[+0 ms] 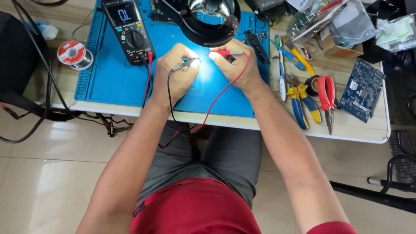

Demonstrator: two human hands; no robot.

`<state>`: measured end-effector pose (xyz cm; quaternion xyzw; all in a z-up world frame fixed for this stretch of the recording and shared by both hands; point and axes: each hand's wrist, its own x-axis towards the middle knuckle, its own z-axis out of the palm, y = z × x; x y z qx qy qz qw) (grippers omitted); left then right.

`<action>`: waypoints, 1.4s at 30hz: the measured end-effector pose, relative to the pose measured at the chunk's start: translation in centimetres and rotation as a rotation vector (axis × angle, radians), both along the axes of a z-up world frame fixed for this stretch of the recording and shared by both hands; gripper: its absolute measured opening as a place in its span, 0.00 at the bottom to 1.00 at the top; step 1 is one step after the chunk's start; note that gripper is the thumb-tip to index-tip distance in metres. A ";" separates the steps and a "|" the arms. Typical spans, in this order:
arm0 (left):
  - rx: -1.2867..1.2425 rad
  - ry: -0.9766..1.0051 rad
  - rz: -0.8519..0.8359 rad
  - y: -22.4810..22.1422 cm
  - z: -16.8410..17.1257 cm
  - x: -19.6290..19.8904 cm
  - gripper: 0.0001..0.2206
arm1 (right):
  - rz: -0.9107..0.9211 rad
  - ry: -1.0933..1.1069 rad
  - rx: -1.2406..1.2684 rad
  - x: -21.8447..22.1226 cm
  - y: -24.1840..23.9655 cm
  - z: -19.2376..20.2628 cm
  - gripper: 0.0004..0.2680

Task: Testing and comparing electronic components on a circuit board using a multimeter and a digital microscope.

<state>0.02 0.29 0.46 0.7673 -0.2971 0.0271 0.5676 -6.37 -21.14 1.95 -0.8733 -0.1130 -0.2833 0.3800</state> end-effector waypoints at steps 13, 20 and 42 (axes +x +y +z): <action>-0.010 -0.367 -0.112 0.2 -0.3 -0.4 0.08 | 0.097 -0.042 -0.040 -0.8 0.7 0.1 0.06; 0.026 -0.259 -0.071 -0.1 -0.9 -0.1 0.09 | 0.164 -0.081 0.022 -0.2 1.6 0.3 0.04; 0.009 -0.194 -0.021 -0.2 -1.9 1.0 0.11 | 0.047 -0.368 0.681 -0.8 -8.7 3.4 0.01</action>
